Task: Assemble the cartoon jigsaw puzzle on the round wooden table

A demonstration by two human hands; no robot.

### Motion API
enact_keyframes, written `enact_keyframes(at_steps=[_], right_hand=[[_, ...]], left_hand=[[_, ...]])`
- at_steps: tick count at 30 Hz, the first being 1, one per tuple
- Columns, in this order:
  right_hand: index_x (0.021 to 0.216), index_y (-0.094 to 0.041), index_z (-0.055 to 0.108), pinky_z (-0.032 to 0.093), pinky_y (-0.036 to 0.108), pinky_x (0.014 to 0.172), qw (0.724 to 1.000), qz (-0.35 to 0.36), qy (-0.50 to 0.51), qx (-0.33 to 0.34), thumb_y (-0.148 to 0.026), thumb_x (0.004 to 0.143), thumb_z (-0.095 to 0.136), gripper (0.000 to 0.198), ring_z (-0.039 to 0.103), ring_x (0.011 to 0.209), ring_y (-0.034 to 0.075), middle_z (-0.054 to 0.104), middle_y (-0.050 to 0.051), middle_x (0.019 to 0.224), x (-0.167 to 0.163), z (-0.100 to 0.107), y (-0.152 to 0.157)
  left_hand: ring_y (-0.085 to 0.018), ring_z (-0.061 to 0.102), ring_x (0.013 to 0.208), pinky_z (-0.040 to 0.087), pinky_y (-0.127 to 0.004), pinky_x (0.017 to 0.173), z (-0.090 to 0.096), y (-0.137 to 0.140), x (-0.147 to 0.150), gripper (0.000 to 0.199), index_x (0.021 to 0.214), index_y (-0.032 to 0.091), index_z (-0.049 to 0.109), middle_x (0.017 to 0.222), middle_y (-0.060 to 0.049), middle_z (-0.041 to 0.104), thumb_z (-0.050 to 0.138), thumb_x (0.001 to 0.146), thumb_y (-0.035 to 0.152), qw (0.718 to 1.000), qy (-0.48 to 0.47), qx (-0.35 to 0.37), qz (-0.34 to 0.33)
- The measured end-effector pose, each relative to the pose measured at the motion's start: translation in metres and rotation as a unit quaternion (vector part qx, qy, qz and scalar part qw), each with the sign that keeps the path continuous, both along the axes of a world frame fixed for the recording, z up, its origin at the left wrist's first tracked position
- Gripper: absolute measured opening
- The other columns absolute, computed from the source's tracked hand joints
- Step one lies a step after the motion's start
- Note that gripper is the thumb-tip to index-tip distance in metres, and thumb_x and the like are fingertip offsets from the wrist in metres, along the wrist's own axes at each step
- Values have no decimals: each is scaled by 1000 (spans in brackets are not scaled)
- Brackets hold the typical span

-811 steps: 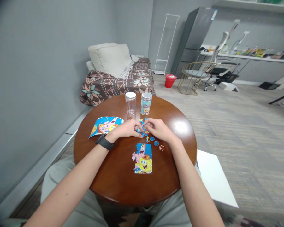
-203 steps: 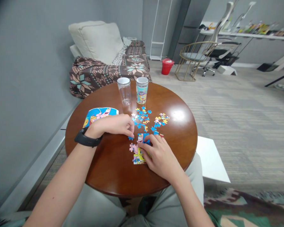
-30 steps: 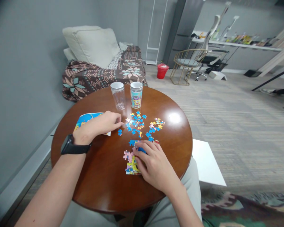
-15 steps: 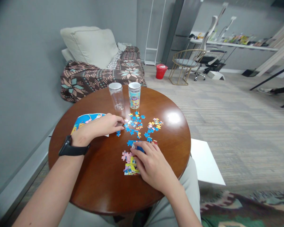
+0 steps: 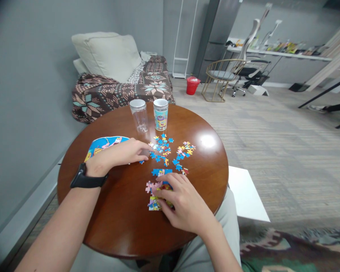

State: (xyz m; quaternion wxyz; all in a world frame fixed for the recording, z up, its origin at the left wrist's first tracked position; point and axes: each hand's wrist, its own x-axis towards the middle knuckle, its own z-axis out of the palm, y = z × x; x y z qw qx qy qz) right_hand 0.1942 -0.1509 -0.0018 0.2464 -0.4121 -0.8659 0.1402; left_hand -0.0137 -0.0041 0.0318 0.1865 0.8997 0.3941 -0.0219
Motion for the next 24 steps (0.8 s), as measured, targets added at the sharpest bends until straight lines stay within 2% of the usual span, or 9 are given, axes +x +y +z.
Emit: enact_keyframes(at_steps=[4, 9, 11, 14, 17, 20, 22, 24], right_hand=[[106, -24, 67, 47, 43, 93, 1000, -1, 3, -11, -14, 88, 54, 24, 57, 108, 22, 61, 9, 119, 1, -1, 0], [113, -24, 64, 46, 43, 94, 1000, 2, 16, -9, -15, 89, 52, 28, 57, 110, 23, 61, 10, 119, 0, -2, -1], [113, -23, 63, 48, 42, 91, 999, -30, 41, 9, -15, 90, 50, 28, 58, 106, 23, 62, 10, 115, 0, -2, 0], [107, -22, 64, 51, 38, 83, 988, -129, 79, 19, -14, 91, 47, 25, 60, 98, 22, 64, 9, 104, 9, 1, 10], [105, -21, 65, 51, 40, 84, 979, -204, 16, 14, -14, 91, 47, 24, 61, 95, 22, 64, 9, 101, 34, 8, 33], [106, -18, 67, 50, 39, 88, 962, -266, -63, 22, -19, 90, 52, 23, 62, 98, 24, 65, 9, 101, 66, 16, 61], [109, -16, 67, 50, 37, 87, 952, -278, -130, -8, -22, 88, 57, 24, 63, 96, 24, 64, 11, 101, 81, 20, 79], [113, -14, 67, 50, 35, 86, 949, -254, -180, -57, -24, 84, 65, 31, 65, 93, 23, 63, 12, 102, 88, 21, 92]], left_hand=[[-17, 68, 88, 45, -23, 75, -3, 3, 0, 26, 105, 24, 72, 99, -4, 75, 53, 87, 25, 1000, 11, 2, -20], [-17, 68, 84, 45, -23, 74, -4, 3, 0, 27, 106, 25, 72, 98, -4, 75, 53, 87, 26, 1000, 5, 10, -17], [-17, 68, 85, 45, -23, 74, -3, 2, 0, 27, 107, 26, 72, 101, -3, 74, 54, 87, 25, 1000, -1, -3, -27], [-17, 67, 82, 45, -23, 73, -2, 3, 1, 25, 101, 25, 73, 98, -4, 75, 51, 88, 27, 1000, -2, -4, -31], [-17, 67, 78, 45, -23, 70, -3, 6, 1, 27, 99, 24, 72, 94, -5, 74, 47, 89, 31, 999, 22, 19, -18], [-21, 68, 81, 46, -26, 71, -5, 7, 5, 34, 115, 21, 65, 98, -9, 73, 47, 89, 34, 996, 57, 60, 11], [-24, 69, 84, 47, -27, 71, -5, 4, 10, 41, 126, 21, 58, 96, -10, 73, 42, 91, 36, 993, 78, 81, 20], [-25, 69, 85, 48, -29, 70, -5, -1, 17, 43, 133, 24, 52, 95, -10, 73, 36, 94, 36, 991, 90, 96, 19]])
